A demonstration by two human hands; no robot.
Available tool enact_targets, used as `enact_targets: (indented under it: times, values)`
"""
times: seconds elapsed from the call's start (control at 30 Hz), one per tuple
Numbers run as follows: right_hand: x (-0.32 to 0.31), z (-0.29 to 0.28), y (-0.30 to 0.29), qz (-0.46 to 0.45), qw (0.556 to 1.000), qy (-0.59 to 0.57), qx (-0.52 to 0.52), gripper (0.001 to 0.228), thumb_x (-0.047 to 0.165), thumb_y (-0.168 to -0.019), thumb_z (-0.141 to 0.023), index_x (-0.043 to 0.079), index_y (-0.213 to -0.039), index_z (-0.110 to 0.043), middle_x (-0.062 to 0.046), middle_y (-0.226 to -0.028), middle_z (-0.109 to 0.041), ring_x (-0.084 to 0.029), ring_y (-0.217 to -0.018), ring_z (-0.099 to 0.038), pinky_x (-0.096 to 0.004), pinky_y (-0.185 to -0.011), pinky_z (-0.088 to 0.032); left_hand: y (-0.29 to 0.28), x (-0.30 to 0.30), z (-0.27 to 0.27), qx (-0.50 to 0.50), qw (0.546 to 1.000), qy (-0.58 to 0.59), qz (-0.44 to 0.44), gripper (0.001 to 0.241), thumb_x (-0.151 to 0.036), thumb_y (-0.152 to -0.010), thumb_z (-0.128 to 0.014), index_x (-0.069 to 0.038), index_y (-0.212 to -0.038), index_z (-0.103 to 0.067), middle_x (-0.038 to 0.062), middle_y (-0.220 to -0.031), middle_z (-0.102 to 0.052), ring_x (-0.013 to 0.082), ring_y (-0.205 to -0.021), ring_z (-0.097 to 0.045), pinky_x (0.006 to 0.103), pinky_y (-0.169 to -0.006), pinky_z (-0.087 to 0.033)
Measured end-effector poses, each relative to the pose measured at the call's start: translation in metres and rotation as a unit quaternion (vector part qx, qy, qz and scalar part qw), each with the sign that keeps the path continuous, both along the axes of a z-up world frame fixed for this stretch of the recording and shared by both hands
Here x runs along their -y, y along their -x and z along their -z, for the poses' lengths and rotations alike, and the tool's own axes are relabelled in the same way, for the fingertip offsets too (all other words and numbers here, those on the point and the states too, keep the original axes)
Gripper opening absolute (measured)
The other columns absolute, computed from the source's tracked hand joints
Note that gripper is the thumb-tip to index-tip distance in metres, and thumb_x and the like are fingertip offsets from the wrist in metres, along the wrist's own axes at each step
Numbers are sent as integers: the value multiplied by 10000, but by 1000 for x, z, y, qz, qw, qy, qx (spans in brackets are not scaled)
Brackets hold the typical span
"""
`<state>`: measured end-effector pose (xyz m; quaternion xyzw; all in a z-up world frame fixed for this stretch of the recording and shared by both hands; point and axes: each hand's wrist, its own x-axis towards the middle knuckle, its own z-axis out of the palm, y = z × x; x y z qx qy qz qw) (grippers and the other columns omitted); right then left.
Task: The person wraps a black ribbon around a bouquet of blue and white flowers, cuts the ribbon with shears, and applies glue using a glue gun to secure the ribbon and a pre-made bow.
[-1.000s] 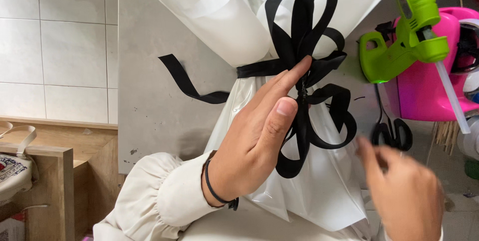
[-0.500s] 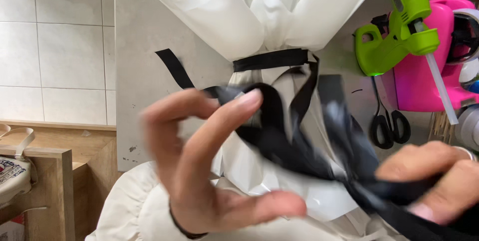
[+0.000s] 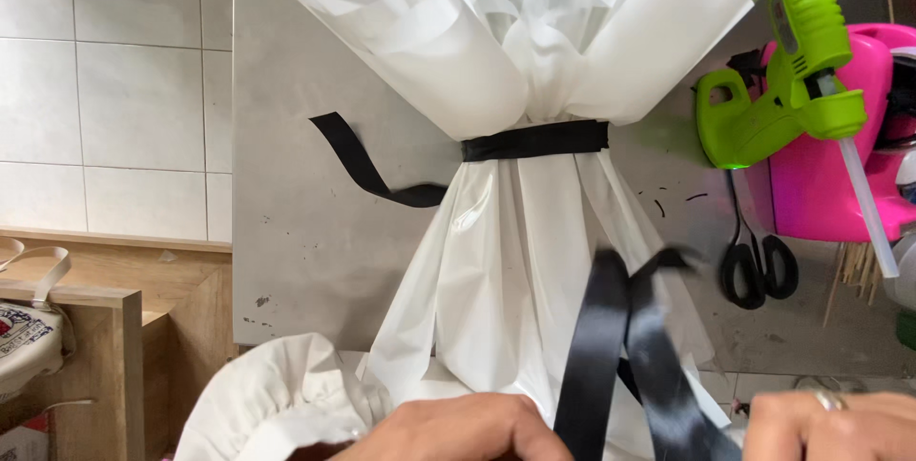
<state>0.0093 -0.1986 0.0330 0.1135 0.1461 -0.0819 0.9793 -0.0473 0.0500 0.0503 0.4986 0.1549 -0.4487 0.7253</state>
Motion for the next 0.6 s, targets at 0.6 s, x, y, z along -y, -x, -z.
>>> enact_targets:
  times: [0.6]
  values:
    - [-16, 138, -106, -257, 352, 896, 88, 275, 95, -884, -888, 111, -1010, -645, 7, -994, -679, -85, -957, -589, -256, -867, -490, -59, 47, 147, 682, 445, -574, -84, 209, 16, -1067, -555, 65, -1229, -677, 158, -1237, -665, 279, -1085, -684, 363, -926, -613]
